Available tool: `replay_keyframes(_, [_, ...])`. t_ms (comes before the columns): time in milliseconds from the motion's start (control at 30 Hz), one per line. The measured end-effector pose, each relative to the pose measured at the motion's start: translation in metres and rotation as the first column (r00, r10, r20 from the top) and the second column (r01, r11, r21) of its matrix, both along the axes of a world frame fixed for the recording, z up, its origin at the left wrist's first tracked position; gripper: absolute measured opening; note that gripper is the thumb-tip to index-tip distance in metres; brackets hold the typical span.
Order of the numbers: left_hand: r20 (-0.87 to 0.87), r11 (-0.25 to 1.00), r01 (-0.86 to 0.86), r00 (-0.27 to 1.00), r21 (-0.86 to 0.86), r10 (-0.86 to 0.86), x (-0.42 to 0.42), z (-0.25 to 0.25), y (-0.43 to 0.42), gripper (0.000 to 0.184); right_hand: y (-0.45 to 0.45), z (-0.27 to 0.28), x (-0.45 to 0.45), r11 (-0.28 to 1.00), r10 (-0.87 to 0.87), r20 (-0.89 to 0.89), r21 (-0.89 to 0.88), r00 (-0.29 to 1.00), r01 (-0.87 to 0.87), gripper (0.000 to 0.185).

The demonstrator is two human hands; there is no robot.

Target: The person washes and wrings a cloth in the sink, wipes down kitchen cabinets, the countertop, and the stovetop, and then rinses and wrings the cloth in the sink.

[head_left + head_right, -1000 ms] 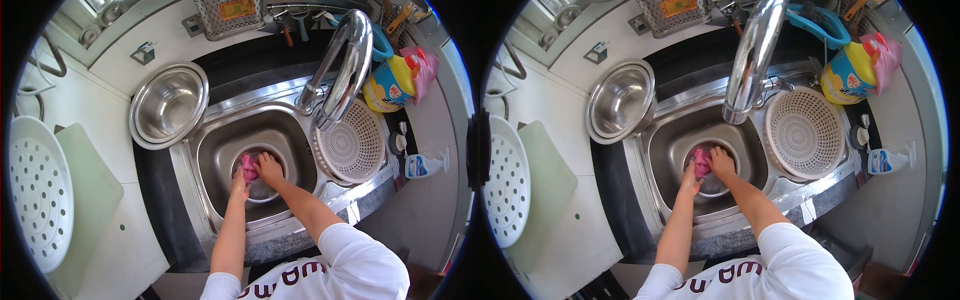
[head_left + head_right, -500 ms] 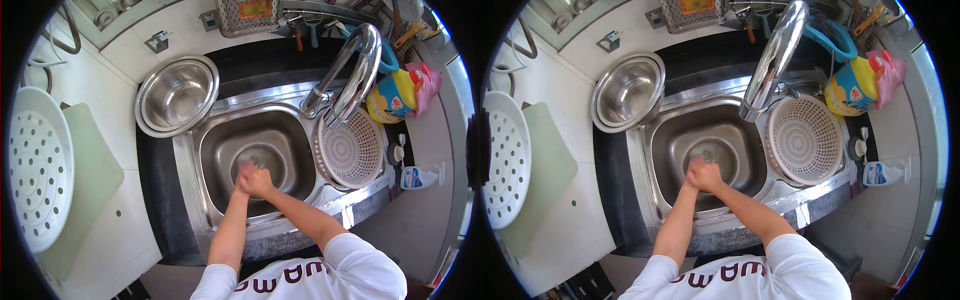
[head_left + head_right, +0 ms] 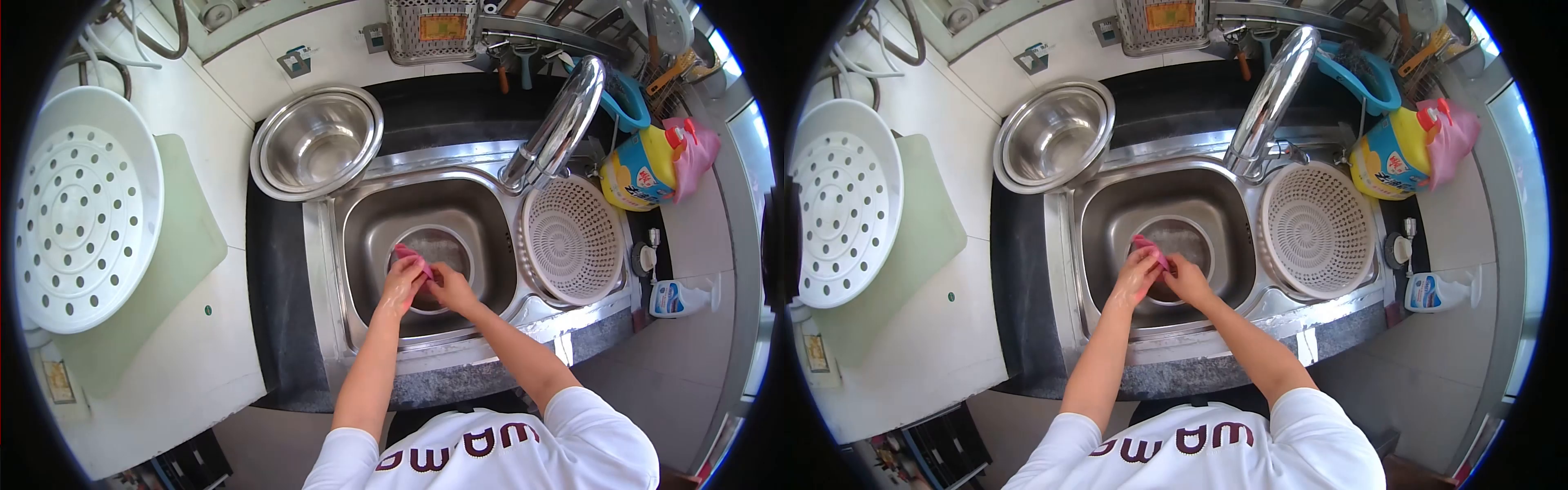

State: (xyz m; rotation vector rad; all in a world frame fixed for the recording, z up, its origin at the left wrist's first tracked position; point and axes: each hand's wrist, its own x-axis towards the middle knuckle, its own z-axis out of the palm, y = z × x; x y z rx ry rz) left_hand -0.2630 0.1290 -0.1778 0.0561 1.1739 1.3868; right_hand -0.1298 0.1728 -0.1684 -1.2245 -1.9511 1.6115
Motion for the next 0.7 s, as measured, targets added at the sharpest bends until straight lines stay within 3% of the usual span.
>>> replay_keyframes(67, [0.042, 0.99, -0.024, 0.999, 0.138, 0.019, 0.002, 0.017, -0.006, 0.032, 0.005, -0.009, 0.003, 0.997, -0.045, 0.073, -0.062, 0.996, 0.049, 0.03])
replay_keyframes(100, [0.038, 0.99, -0.027, 0.999, 0.139, 0.022, 0.001, 0.017, -0.008, 0.032, 0.009, -0.006, 0.004, 0.984, -0.019, 0.064, -0.176, 0.998, 0.03, 0.025])
replay_keyframes(133, [-0.227, 0.996, 0.028, 0.974, 0.089, -0.007, 0.001, 0.017, -0.01, 0.032, 0.01, -0.004, 0.004, 0.958, 0.006, 0.054, -0.287, 0.999, 0.009, 0.022])
replay_keyframes(167, [-0.473, 0.997, 0.067, 0.88, 0.027, -0.046, 0.001, 0.016, -0.012, 0.031, 0.008, -0.001, 0.004, 0.958, 0.011, 0.051, -0.285, 0.999, 0.004, 0.022])
replay_keyframes(200, [-0.475, 0.998, 0.062, 0.879, 0.029, -0.041, 0.002, 0.017, -0.014, 0.031, 0.004, 0.011, 0.003, 0.884, -0.143, -0.114, -0.462, 0.983, 0.075, 0.019])
replay_keyframes(233, [-0.627, 0.987, 0.162, 0.766, -0.025, -0.142, 0.005, 0.019, -0.016, 0.028, 0.001, 0.019, 0.003, 0.769, -0.318, -0.24, -0.631, 0.917, 0.101, 0.018])
replay_keyframes(267, [-0.752, 0.964, 0.248, 0.617, -0.097, -0.234, 0.008, 0.02, -0.018, 0.025, 0.001, 0.02, 0.003, 0.771, -0.314, -0.243, -0.63, 0.918, 0.097, 0.018])
replay_keyframes(400, [-0.857, 0.972, 0.23, 0.49, -0.052, -0.162, 0.013, 0.029, -0.023, 0.02, -0.002, 0.031, 0.004, 0.816, -0.273, -0.288, -0.575, 0.918, 0.062, 0.019])
replay_keyframes(467, [-0.966, 0.957, 0.27, 0.201, -0.102, -0.16, 0.014, 0.043, -0.025, 0.018, 0.0, 0.033, 0.006, 0.844, -0.252, -0.287, -0.532, 0.924, 0.065, 0.019])
replay_keyframes(500, [-0.967, 0.958, 0.269, 0.201, -0.101, -0.159, 0.016, 0.048, -0.025, 0.018, 0.001, 0.028, 0.007, 0.92, -0.153, -0.226, -0.387, 0.962, 0.055, 0.019])
replay_keyframes(533, [-0.99, 0.955, 0.277, 0.068, -0.104, -0.127, 0.02, 0.054, -0.024, 0.015, 0.002, 0.023, 0.008, 0.972, -0.063, -0.147, -0.234, 0.987, 0.027, 0.019])
replay_keyframes(567, [-0.993, 0.952, 0.285, -0.066, -0.108, -0.093, 0.023, 0.057, -0.023, 0.014, 0.002, 0.017, 0.008, 0.972, -0.063, -0.146, -0.235, 0.987, 0.027, 0.019])
replay_keyframes(667, [-0.992, 0.958, 0.261, -0.06, -0.12, -0.108, 0.025, 0.053, -0.021, 0.013, 0.002, 0.017, 0.009, 0.983, -0.08, -0.127, -0.173, 0.989, 0.057, 0.02])
replay_keyframes(700, [-0.992, 0.958, 0.26, -0.061, -0.119, -0.107, 0.022, 0.054, -0.02, 0.013, 0.003, 0.024, 0.012, 0.963, -0.152, -0.172, -0.248, 0.973, 0.106, 0.019])
